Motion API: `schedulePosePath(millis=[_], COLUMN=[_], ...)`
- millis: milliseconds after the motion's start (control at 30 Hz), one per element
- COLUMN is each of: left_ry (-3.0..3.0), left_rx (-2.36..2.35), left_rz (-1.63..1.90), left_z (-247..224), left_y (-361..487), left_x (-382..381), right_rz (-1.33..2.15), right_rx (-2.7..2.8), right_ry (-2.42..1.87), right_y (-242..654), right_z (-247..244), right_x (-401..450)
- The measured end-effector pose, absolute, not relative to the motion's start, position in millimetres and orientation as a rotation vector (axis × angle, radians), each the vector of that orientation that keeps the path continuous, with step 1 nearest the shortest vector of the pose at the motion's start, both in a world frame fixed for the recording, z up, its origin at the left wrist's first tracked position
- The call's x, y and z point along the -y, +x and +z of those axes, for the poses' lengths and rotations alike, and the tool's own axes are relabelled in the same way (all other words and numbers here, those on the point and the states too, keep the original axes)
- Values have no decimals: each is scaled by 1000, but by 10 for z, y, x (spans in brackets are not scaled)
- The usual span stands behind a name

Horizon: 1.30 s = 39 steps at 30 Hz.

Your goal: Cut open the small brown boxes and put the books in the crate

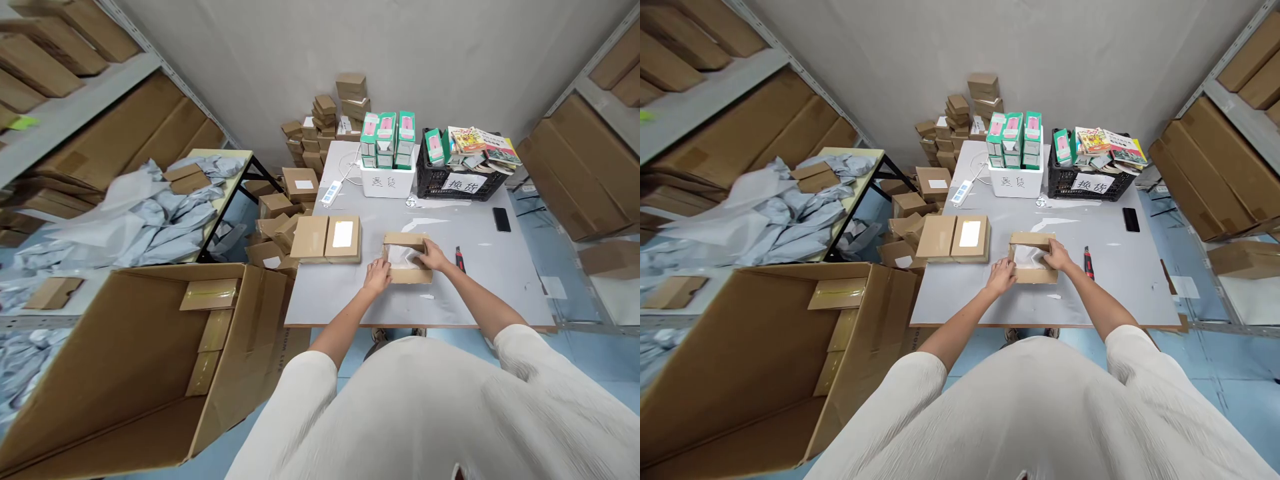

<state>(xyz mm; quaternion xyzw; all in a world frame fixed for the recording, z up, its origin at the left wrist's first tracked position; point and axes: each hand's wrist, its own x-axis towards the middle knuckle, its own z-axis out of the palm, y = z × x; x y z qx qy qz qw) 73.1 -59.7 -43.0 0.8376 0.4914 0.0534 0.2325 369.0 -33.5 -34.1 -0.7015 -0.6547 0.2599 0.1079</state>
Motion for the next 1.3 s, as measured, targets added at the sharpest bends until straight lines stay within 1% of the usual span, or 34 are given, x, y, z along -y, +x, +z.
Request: schedulePosePath(millis=[67, 133, 267, 367, 467, 567, 767, 1000, 1200, 1300], left_ry=[2324, 2338, 2355, 2373, 2387, 2387, 2410, 2398, 2312, 2307], left_rx=[-1320, -1293, -1269, -1261, -1262, -1263, -1210, -1125, -1100, -1095], left_rz=[139, 113, 88, 87, 79, 71, 22, 4, -128, -117], left_z=[-411, -394, -384, -394, -409, -422, -420, -359, -478, -539], left_y=[719, 708, 692, 686, 681, 669, 659, 756, 721, 673], left_x=[566, 534, 490, 472, 459, 440, 286, -177, -408, -413], right_rz=[757, 672, 471, 392, 437, 496, 497, 512, 542, 553], right_rx=[1903, 1885, 1916, 2056, 2245, 2310, 2257, 2266, 2272, 2304], right_ry=[-1982, -1971, -2111, -2151, -2021, -1924, -1969, -1995, -2022, -2043], right_y=[3871, 4022, 4151, 4106, 3998, 3890, 3790, 3791, 3779, 3746], right_z=[-296, -270, -260, -260, -255, -249, -249, -248, -184, -142], right_x=[370, 439, 624, 730, 760, 709, 553, 548, 575, 559])
